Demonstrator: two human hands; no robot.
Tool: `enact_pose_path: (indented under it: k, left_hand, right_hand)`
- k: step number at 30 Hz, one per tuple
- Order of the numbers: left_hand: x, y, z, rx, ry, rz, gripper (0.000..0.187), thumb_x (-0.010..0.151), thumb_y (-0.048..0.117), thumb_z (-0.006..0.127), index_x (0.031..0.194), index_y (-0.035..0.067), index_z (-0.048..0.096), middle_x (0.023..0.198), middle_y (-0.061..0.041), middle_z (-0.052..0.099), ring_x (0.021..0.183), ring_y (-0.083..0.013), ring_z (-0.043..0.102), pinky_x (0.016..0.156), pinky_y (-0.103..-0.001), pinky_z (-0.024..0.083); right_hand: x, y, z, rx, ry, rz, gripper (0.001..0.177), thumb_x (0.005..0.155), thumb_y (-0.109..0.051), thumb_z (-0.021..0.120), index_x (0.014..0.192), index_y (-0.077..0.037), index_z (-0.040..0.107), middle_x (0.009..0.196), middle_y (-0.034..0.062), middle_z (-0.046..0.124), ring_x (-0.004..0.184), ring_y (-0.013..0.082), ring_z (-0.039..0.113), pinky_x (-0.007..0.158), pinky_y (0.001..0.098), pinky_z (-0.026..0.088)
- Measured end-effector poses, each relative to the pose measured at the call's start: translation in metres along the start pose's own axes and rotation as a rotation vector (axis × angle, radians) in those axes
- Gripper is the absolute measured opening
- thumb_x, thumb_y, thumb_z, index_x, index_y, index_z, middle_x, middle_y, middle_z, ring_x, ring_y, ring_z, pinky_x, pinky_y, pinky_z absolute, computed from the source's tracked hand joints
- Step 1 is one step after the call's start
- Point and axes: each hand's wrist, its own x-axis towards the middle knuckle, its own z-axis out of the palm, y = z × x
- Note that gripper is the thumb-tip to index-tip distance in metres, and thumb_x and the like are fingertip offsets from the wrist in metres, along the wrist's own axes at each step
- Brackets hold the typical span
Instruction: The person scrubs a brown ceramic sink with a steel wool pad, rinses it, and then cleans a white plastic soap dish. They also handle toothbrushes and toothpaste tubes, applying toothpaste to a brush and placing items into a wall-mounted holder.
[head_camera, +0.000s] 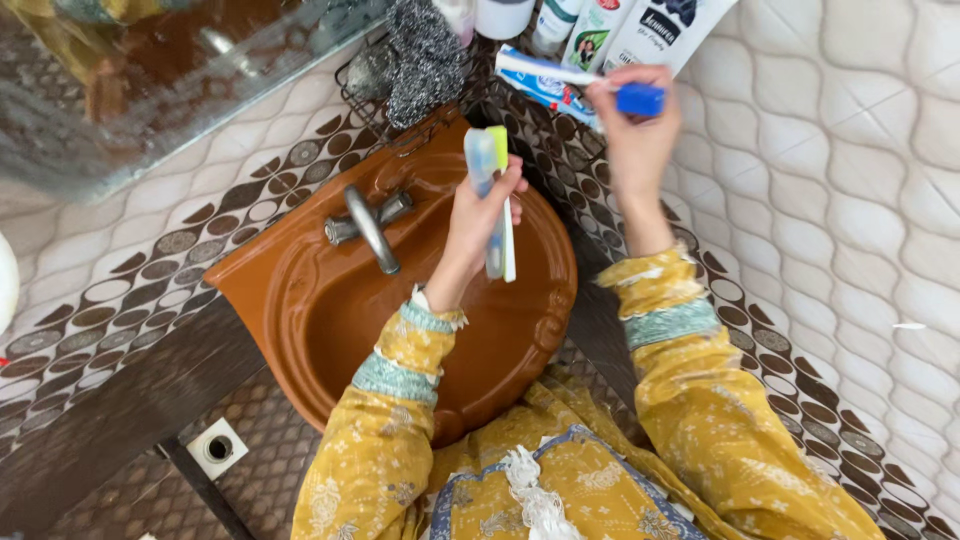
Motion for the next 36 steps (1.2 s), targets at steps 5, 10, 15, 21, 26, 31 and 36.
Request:
enact_pose_path:
  k: [5,10,15,21,26,31,36]
  left_hand:
    - [0.047,0.006,0.013,0.109,0.02,0.051,0.036,0.098,0.022,0.068,0.126,0.0,0.066,0.105,-0.005,0.075,0.062,-0.0075,0.059,0.055,-0.025,0.053]
    - [0.066,0.006,0.012,0.088,0.071,0.02,0.045,0.097,0.022,0.066,0.135,0.0,0.06,0.11,-0.007,0.075,0.06,-0.0077,0.059,0.053,-0.025,0.052]
    - [0.066,-0.002,0.008,0.02,0.055,-0.02,0.046,0.098,0.02,0.062,0.139,-0.002,0.056,0.121,-0.012,0.074,0.062,-0.0088,0.061,0.055,-0.025,0.053]
    - [0.065,-0.008,-0.001,-0.012,0.085,-0.024,0.044,0.099,0.017,0.061,0.137,-0.004,0.057,0.121,-0.014,0.074,0.062,-0.0098,0.062,0.056,-0.026,0.053]
    - [0.063,-0.007,-0.009,-0.014,0.091,-0.035,0.042,0.099,0.017,0.062,0.135,-0.004,0.059,0.121,-0.014,0.074,0.063,-0.0093,0.062,0.056,-0.026,0.053]
    - [0.062,-0.006,-0.009,0.008,0.106,-0.041,0.04,0.099,0.017,0.062,0.133,-0.003,0.06,0.12,-0.013,0.074,0.063,-0.0088,0.061,0.057,-0.025,0.053]
    - [0.061,-0.007,-0.005,0.021,0.089,-0.043,0.038,0.098,0.016,0.063,0.131,-0.003,0.062,0.12,-0.013,0.075,0.063,-0.0086,0.061,0.058,-0.025,0.053]
  right_hand:
    - [-0.003,0.021,-0.002,-0.255,-0.097,-0.154,0.023,0.095,0.004,0.081,0.106,-0.002,0.062,0.107,0.0033,0.064,0.099,0.0115,0.062,0.09,0.0278,0.052]
    - [-0.013,-0.006,-0.029,-0.477,-0.354,-0.045,0.028,0.085,0.001,0.082,0.106,0.001,0.064,0.098,0.0032,0.066,0.086,0.0125,0.069,0.078,0.0291,0.054]
    - [-0.007,0.002,-0.045,-0.166,-0.366,0.239,0.016,0.098,0.002,0.07,0.114,-0.001,0.065,0.106,0.0026,0.072,0.096,0.0109,0.073,0.084,0.0242,0.059]
    - [0.012,-0.001,-0.02,-0.405,-0.379,0.026,0.013,0.098,0.003,0.07,0.11,-0.001,0.071,0.106,0.0083,0.069,0.097,0.0169,0.074,0.086,0.028,0.06]
    - [0.013,-0.011,0.003,-0.627,-0.435,-0.138,0.016,0.09,0.002,0.077,0.105,-0.004,0.073,0.101,0.0135,0.069,0.09,0.0305,0.072,0.078,0.0375,0.056]
    - [0.017,-0.005,0.009,-0.71,-0.507,-0.133,0.016,0.088,0.0,0.077,0.104,-0.003,0.072,0.1,0.016,0.07,0.092,0.0351,0.069,0.079,0.0419,0.055]
    - [0.025,0.0,0.004,-0.868,-0.594,-0.35,0.016,0.089,0.002,0.075,0.103,-0.006,0.074,0.101,0.0145,0.07,0.101,0.0354,0.067,0.089,0.0443,0.053]
